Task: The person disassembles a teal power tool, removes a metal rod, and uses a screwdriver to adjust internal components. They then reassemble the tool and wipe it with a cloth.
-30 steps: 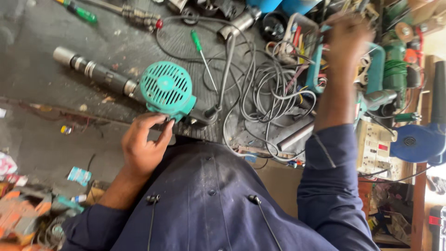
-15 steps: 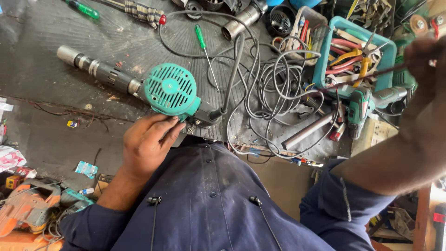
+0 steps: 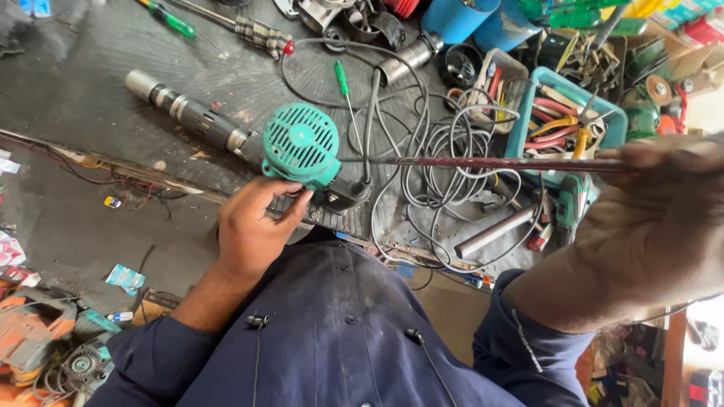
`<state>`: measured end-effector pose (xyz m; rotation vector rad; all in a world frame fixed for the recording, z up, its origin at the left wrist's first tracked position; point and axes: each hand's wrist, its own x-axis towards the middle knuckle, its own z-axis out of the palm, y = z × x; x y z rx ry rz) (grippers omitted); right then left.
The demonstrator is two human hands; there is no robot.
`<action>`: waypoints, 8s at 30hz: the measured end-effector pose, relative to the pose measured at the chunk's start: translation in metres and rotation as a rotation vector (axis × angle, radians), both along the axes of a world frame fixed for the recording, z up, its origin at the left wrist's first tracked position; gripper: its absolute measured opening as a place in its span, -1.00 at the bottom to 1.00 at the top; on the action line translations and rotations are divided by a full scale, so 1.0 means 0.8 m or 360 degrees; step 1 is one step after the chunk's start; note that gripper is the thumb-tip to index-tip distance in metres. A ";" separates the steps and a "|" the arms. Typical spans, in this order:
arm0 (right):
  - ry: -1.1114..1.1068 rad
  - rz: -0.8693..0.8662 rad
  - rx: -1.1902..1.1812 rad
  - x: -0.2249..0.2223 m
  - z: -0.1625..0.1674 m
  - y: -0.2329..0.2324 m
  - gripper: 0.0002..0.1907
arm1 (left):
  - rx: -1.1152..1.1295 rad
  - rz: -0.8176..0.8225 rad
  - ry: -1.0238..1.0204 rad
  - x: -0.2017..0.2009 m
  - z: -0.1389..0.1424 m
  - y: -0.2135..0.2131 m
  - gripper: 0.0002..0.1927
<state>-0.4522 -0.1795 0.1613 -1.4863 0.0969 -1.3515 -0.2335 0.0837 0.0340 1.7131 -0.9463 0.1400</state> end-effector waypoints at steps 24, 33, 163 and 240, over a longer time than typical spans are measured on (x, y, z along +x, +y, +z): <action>-0.0040 0.0180 -0.0081 0.061 -0.007 0.044 -0.64 | -0.0064 -0.0031 -0.0068 0.006 -0.002 0.005 -0.76; -0.0016 0.0198 -0.0127 0.081 0.014 0.057 -0.62 | -0.0045 -0.0039 -0.0021 0.009 0.000 0.007 -0.77; 0.1875 -0.1943 0.2541 -0.422 -0.582 0.563 -0.67 | 0.2720 -0.2272 -0.0627 -0.286 -0.304 -0.065 -0.60; 0.2003 -0.1594 0.2304 -0.542 -0.838 0.472 -0.60 | 0.2688 -0.1962 0.1184 -0.417 -0.528 -0.006 -0.82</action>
